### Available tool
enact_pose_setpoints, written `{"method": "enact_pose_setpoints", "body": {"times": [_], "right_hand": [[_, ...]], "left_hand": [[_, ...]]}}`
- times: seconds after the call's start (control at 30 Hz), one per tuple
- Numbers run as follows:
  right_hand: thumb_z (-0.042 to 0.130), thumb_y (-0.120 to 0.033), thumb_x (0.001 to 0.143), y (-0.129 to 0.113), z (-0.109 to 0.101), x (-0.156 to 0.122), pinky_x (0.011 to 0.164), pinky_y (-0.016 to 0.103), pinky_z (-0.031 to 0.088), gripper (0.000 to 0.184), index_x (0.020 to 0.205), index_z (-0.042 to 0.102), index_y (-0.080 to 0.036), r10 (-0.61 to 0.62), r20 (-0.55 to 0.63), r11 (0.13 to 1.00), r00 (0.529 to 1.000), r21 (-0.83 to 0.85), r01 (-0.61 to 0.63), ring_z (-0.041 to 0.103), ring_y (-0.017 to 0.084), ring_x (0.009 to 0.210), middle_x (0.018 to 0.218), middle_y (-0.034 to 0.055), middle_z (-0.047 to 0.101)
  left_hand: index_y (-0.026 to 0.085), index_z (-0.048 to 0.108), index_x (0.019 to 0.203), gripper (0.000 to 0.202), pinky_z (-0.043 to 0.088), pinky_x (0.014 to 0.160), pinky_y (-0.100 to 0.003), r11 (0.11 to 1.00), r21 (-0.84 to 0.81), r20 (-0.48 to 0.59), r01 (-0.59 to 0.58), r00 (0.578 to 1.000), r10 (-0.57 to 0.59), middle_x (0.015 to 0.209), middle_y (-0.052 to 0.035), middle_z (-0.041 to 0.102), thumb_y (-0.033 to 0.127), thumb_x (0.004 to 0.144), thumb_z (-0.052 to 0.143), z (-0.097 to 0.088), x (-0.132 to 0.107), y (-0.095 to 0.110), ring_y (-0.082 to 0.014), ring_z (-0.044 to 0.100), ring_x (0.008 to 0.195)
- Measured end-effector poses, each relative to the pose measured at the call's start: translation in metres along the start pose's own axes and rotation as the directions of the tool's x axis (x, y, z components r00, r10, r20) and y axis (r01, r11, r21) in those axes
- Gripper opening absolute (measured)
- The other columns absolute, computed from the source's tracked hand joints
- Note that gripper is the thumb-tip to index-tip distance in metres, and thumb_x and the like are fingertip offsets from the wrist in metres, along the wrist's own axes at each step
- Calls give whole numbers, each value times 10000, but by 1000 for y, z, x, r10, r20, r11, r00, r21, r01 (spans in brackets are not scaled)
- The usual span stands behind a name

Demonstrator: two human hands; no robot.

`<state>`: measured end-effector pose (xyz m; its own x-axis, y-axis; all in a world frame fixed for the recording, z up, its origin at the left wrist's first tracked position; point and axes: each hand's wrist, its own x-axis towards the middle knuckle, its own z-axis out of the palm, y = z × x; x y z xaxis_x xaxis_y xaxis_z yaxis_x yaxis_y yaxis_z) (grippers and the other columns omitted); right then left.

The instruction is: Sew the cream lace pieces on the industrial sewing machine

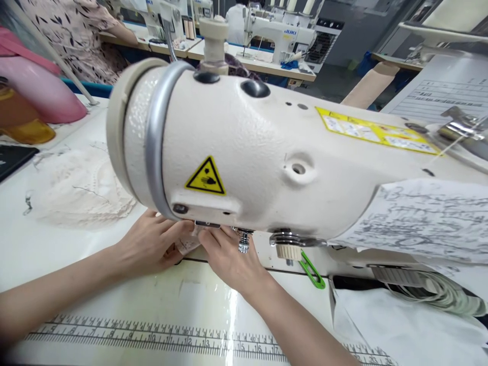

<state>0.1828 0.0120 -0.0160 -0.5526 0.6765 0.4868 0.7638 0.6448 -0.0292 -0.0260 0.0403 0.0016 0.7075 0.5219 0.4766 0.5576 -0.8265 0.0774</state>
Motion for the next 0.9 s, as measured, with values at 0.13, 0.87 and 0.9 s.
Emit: {"method": "enact_pose_setpoints", "body": {"times": [0.13,0.87,0.9], "right_hand": [[482,-57,811,-1,-2,1,635,266,321,173,905,510,-200,-19,23,990,1000,137,16,555,118,752,804,-40,627],[577,-30,851,-3,-10,4,866,290,519,146,891,645,-153,-236,-117,930,965,261,259,632,112,816,819,-15,707],[577,-28,851,-4,-11,5,850,285,522,141,877,644,-149,-238,-127,931,963,251,263,631,109,798,805,-14,704]], "left_hand": [[183,520,836,143,374,851,-354,998,-55,2,-16,1000,16,664,38,605,94,754,444,0,-1,-1,-129,535,590],[75,453,1322,464,443,1034,-433,992,-90,230,-91,967,110,1246,-142,620,249,894,410,2,-4,-4,-277,520,1252],[74,459,1324,470,435,1047,-443,992,-88,239,-91,965,110,1258,-144,615,246,889,417,2,-4,-5,-284,504,1271]]}}
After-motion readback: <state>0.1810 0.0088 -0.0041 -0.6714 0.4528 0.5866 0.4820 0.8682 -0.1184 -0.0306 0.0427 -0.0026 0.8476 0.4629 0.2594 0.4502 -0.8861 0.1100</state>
